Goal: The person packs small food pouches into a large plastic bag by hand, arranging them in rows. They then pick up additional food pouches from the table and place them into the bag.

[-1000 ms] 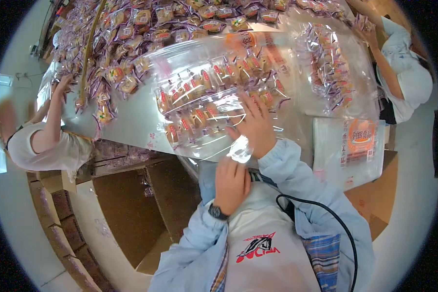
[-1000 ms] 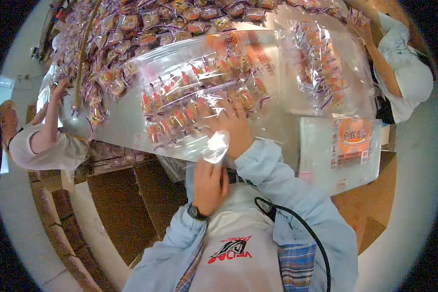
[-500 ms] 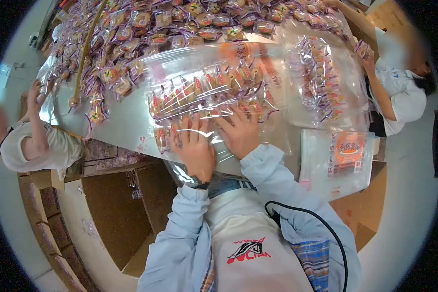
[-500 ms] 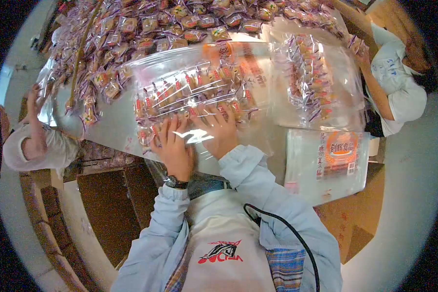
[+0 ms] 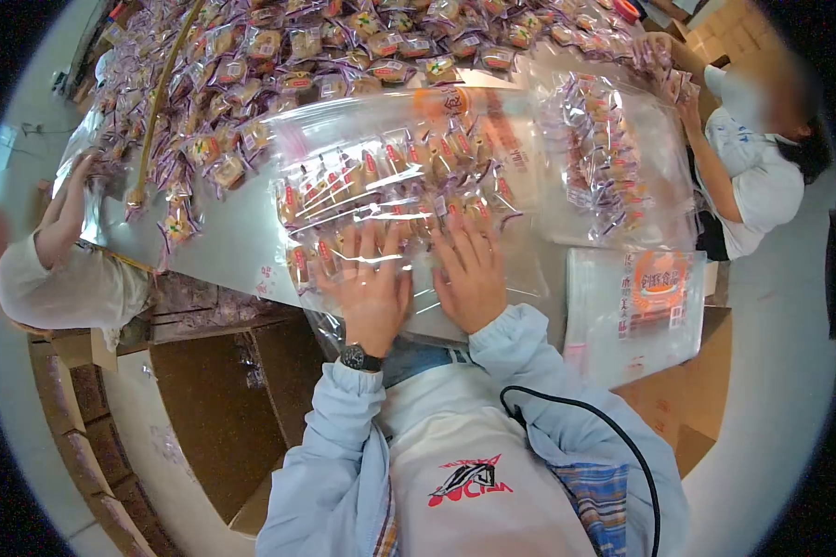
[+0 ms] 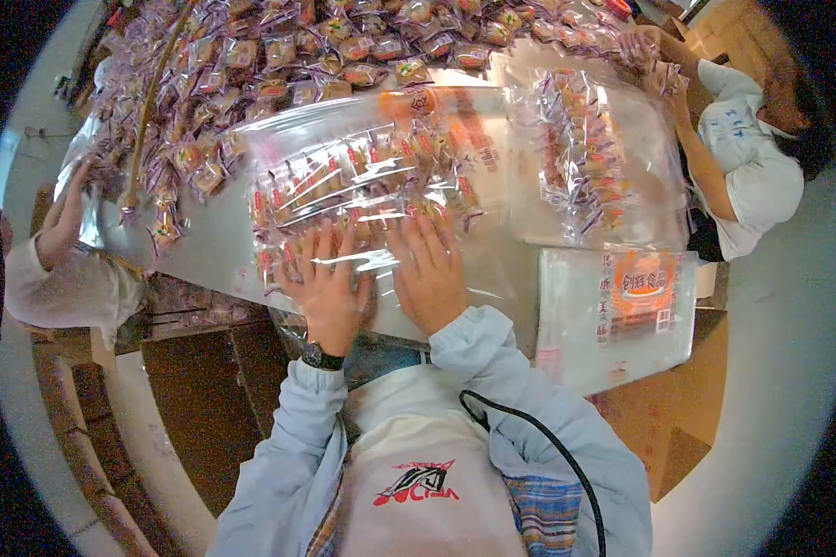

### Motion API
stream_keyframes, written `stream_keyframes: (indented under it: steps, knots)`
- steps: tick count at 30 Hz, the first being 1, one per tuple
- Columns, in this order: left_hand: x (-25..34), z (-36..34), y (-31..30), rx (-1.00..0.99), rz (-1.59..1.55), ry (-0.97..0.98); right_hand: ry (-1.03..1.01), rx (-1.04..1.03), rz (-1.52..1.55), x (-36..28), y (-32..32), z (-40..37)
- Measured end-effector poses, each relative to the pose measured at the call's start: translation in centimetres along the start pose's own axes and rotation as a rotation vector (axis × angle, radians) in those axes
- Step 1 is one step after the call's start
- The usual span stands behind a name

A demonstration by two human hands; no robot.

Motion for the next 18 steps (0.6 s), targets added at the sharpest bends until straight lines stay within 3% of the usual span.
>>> stream_keyframes:
  steps: [2,3,4,7,10,13,18]
  knots:
    - [0.6,0.8,-0.3,0.042,0.075,-0.004,0.007,0.059,0.016,0.3,-0.6,-0.1]
    - [0.5,1.0,0.4,-0.104,0.137,-0.057,0.004,0.083,0.044,0.8,-0.5,0.0]
    - [0.5,1.0,0.5,-0.065,0.119,-0.056,0.001,0.11,0.071,1.1,-0.6,0.2]
    - [1.0,0.6,0.5,0.038,0.069,-0.013,0.052,-0.046,0.081,0.8,-1.5,0.2]
    - [2.6,0.5,1.3,0.08,-0.185,0.174,0.008,0.032,0.138,-0.1,-2.0,-2.3]
    - [4.1,2.4,1.7,0.022,-0.115,0.149,0.002,0.026,0.247,-0.8,-2.7,-5.0]
    - [4.6,3.0,1.7,0.104,-0.133,0.108,-0.09,-0.103,0.322,-0.5,-3.8,-7.0]
Point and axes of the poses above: each hand's wrist, its own z-axis towards the middle knuckle, its own y-axis out of the palm, x = y × z, the point moved 7 cm from there along z, towards the middle knuckle, and after that the axes turned 11 degrees about x, right-handed, at the moved point
